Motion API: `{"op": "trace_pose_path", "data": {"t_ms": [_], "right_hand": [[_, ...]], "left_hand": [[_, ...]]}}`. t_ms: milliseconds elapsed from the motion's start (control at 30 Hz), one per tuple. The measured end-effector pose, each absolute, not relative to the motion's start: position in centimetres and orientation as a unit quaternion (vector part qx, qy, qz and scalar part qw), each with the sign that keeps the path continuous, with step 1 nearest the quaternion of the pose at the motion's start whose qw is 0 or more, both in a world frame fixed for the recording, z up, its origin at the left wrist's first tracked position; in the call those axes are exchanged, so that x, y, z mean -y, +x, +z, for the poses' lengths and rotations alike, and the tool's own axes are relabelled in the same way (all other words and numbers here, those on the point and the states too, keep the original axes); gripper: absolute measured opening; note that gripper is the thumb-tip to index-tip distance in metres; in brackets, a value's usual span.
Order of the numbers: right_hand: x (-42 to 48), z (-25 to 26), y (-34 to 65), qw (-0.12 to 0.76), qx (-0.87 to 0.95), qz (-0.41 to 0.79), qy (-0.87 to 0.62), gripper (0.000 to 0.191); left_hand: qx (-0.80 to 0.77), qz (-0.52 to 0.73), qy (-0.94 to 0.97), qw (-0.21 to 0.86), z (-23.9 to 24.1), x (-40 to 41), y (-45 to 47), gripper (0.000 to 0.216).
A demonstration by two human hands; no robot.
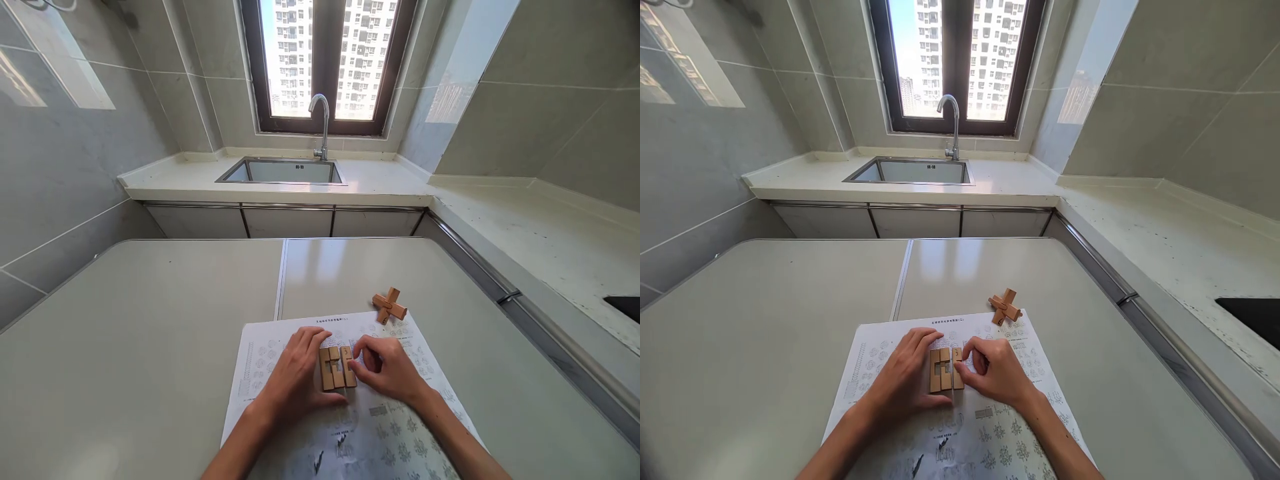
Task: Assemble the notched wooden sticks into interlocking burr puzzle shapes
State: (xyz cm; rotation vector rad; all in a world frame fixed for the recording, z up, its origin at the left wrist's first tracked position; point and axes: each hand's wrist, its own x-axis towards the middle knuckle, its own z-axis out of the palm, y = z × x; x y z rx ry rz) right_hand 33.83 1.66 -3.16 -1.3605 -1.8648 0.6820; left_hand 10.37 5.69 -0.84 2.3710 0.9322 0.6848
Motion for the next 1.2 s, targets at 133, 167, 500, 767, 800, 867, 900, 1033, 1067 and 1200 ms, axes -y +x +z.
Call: {"op": "trace_pose_path", "data": {"t_ms": [133, 167, 500, 767, 800, 867, 900, 1033, 1067, 1200], "right_hand": [[-1.5, -3.4, 34.3, 0.326, 0.748, 0.266, -0.513, 0.037], [-1.4, -3.4, 34.3, 0.322, 0.751, 0.267, -0.511, 0.042], [-1.4, -3.5, 34.3, 0.295, 0.779, 0.232, -0.502, 0.04], [-1.6, -2.9, 34.5, 0.371, 0.692, 0.346, -0.513, 0.034], [-1.7, -2.8, 34.6, 0.4, 0.663, 0.369, -0.514, 0.034], [-1.7, -2.5, 34.6, 0.451, 0.602, 0.422, -0.506, 0.033], [-1.8, -2.4, 34.6, 0.468, 0.575, 0.451, -0.497, 0.034], [-1.8, -2.5, 34.7, 0.493, 0.526, 0.514, -0.465, 0.038], [-1.8, -2.5, 34.7, 0.491, 0.528, 0.516, -0.462, 0.038], [-1.8, -2.5, 34.2, 0.473, 0.554, 0.518, -0.448, 0.036]], "left_hand": [[-0.358, 0.216, 0.885, 0.205, 0.0, -6.4, 9.4, 0.073], [-0.356, 0.214, 0.885, 0.209, 0.1, -6.5, 9.2, 0.069], [-0.388, 0.307, 0.781, 0.38, 1.4, -6.2, 9.3, 0.072], [-0.392, 0.353, 0.722, 0.447, 1.1, -6.2, 9.6, 0.064], [-0.4, 0.358, 0.714, 0.45, 0.9, -6.2, 9.7, 0.065], [-0.413, 0.363, 0.701, 0.453, 0.6, -6.3, 9.8, 0.065], [-0.419, 0.363, 0.697, 0.455, 0.4, -6.3, 9.8, 0.065], [-0.426, 0.347, 0.697, 0.461, 0.1, -6.1, 10.2, 0.065], [-0.423, 0.343, 0.699, 0.463, 0.1, -6.0, 10.3, 0.065], [-0.406, 0.329, 0.711, 0.471, 0.1, -5.7, 10.8, 0.065]]}}
